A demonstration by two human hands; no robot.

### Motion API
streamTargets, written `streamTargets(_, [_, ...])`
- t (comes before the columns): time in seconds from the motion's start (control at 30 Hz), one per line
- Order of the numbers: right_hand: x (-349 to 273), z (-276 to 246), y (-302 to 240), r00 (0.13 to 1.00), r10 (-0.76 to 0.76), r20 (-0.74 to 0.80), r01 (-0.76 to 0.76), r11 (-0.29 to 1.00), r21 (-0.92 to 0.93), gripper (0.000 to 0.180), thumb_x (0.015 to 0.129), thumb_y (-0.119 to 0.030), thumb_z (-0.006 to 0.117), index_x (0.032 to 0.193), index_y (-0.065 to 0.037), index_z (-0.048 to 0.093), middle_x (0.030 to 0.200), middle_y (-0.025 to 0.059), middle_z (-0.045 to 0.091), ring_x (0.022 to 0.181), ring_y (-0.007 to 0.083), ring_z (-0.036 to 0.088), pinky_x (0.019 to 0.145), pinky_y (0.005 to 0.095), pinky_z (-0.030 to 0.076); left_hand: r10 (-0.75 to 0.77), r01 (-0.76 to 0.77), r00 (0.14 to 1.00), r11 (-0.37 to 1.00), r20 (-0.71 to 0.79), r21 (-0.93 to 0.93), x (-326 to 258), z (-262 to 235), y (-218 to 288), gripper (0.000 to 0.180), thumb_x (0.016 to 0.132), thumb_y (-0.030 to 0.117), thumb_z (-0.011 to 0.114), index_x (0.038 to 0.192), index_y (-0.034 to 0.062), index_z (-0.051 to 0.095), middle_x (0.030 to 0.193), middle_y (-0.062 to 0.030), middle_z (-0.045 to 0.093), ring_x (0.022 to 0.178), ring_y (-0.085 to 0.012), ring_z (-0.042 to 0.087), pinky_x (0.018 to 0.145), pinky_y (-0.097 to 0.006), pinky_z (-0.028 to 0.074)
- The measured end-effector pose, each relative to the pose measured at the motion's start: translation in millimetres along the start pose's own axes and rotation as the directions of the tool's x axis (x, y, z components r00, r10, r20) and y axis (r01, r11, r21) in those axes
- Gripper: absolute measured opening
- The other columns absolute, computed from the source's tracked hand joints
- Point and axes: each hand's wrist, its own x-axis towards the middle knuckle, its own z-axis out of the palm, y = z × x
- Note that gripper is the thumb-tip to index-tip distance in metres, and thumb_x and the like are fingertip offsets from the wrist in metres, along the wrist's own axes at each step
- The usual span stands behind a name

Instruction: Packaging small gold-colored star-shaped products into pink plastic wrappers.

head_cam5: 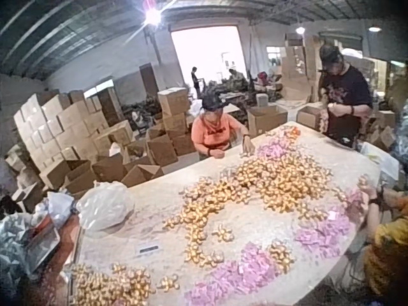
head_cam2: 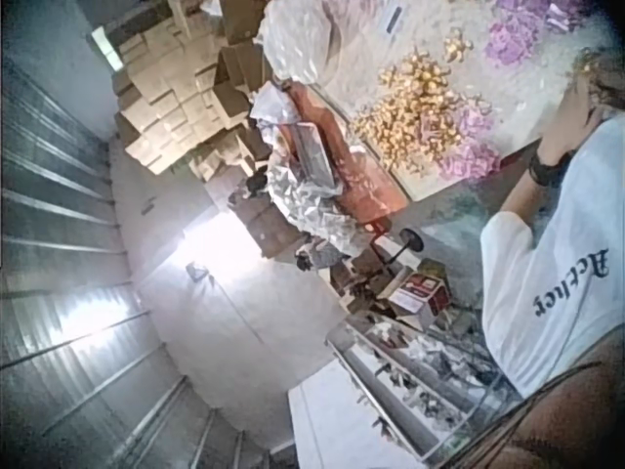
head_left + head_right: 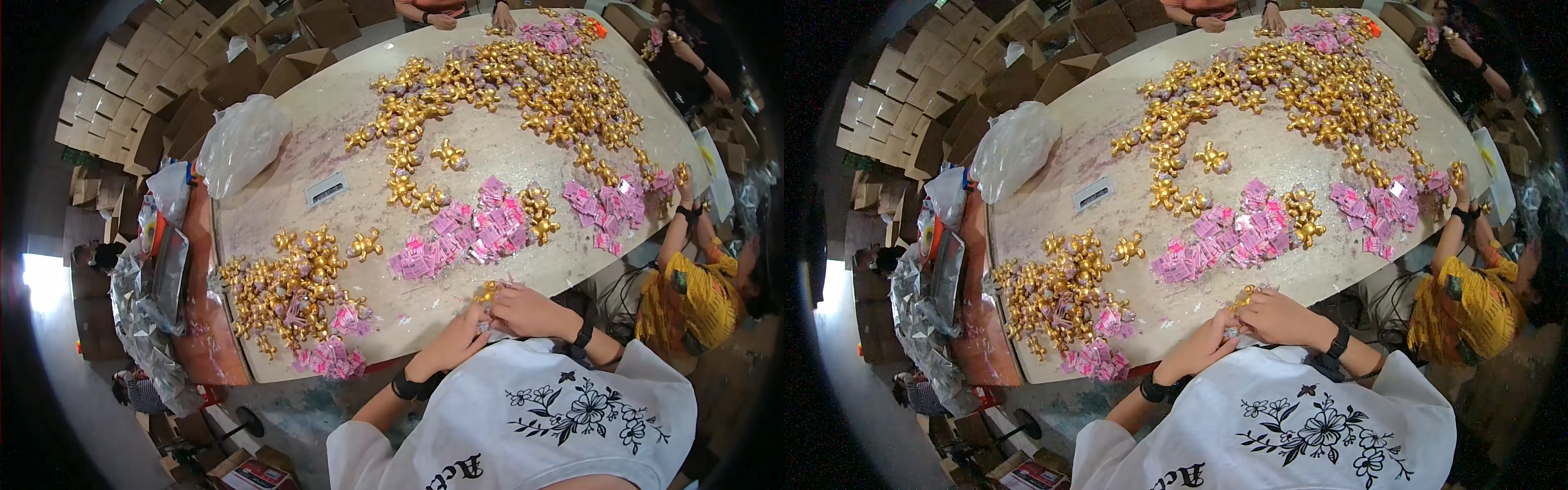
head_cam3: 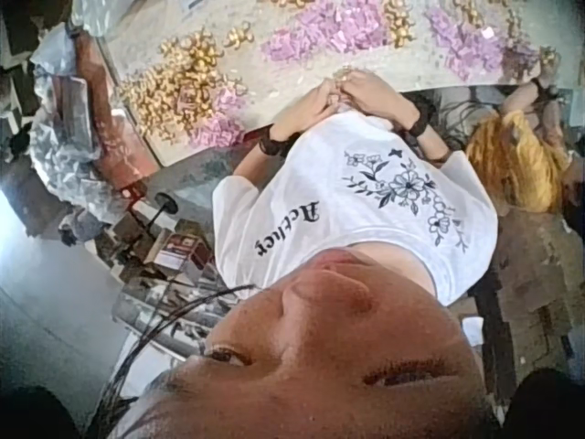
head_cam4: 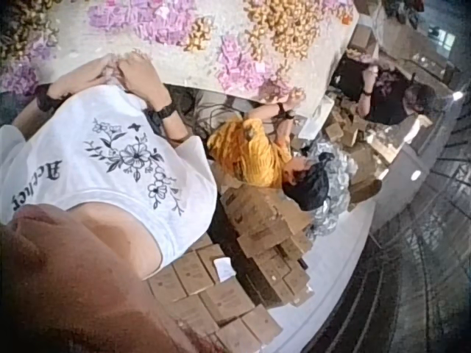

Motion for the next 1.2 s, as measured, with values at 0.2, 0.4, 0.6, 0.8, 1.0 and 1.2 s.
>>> streamTargets(0.2, [-1, -4, 0, 0.990, -0.139, -0.036, 0.132, 0.980, -0.151, 0.021, 0.078, -0.027, 0.064, 0.081, -0.009, 0.055, 0.080, 0.0057, 0.052, 0.083, 0.0229, 0.054, 0.083, 0.0380, 0.042, -0.015, 0.016, 1.000, 1.000, 0.014, -0.019, 3, 0, 0, 0.028, 0.089, 0.013, 0.051, 0.107, -0.0003, 0.036, 0.105, -0.0213, 0.049, 0.100, -0.0345, 0.050, 0.087, -0.038, 0.039])
streamTargets(0.4, [0, -6, 5, 0.972, -0.232, -0.032, 0.216, 0.940, -0.263, 0.021, 0.080, -0.025, 0.061, 0.084, -0.006, 0.054, 0.079, 0.0060, 0.053, 0.082, 0.0222, 0.052, 0.076, 0.0345, 0.042, -0.008, 0.008, 1.000, 0.991, 0.004, -0.134, 5, 7, -13, 0.029, 0.089, 0.012, 0.050, 0.108, 0.0010, 0.032, 0.107, -0.0180, 0.045, 0.100, -0.0272, 0.048, 0.089, -0.036, 0.037])
streamTargets(0.6, [8, 2, 10, 0.972, -0.134, -0.195, 0.130, 0.991, -0.033, 0.020, 0.083, -0.028, 0.059, 0.087, -0.009, 0.056, 0.079, 0.0053, 0.053, 0.085, 0.0233, 0.050, 0.076, 0.0341, 0.040, -0.187, 0.177, 0.982, 0.952, -0.016, -0.250, 5, 3, 1, 0.030, 0.088, 0.010, 0.050, 0.110, 0.0025, 0.032, 0.106, -0.0149, 0.044, 0.099, -0.0220, 0.046, 0.089, -0.034, 0.036])
streamTargets(0.8, [8, 12, 24, 0.978, -0.127, -0.163, 0.128, 0.992, -0.006, 0.023, 0.087, -0.031, 0.054, 0.087, -0.009, 0.061, 0.082, 0.0035, 0.057, 0.085, 0.0230, 0.051, 0.074, 0.0349, 0.040, -0.092, 0.073, 0.991, 0.979, -0.094, -0.190, 3, 9, -8, 0.029, 0.090, 0.011, 0.049, 0.111, 0.0016, 0.032, 0.103, -0.0149, 0.043, 0.097, -0.0235, 0.047, 0.088, -0.033, 0.037])
streamTargets(1.0, [10, 35, 38, 0.990, 0.110, 0.091, -0.137, 0.909, 0.394, 0.030, 0.092, -0.029, 0.046, 0.082, -0.007, 0.062, 0.078, 0.0117, 0.058, 0.076, 0.0280, 0.053, 0.069, 0.0374, 0.040, -0.144, 0.128, 0.986, 0.976, -0.084, -0.175, 3, 11, -11, 0.022, 0.092, 0.011, 0.046, 0.108, 0.0010, 0.034, 0.103, -0.0166, 0.046, 0.098, -0.0264, 0.049, 0.088, -0.035, 0.039])
streamTargets(1.2, [13, 36, 17, 0.962, 0.267, 0.065, -0.263, 0.825, 0.501, 0.038, 0.096, -0.030, 0.035, 0.087, -0.004, 0.061, 0.076, 0.0181, 0.054, 0.074, 0.0312, 0.047, 0.071, 0.0409, 0.035, -0.235, 0.223, 0.970, 0.964, -0.066, -0.143, -1, 9, -6, 0.021, 0.092, 0.010, 0.045, 0.107, -0.0003, 0.035, 0.103, -0.0185, 0.047, 0.100, -0.0288, 0.050, 0.088, -0.037, 0.039])
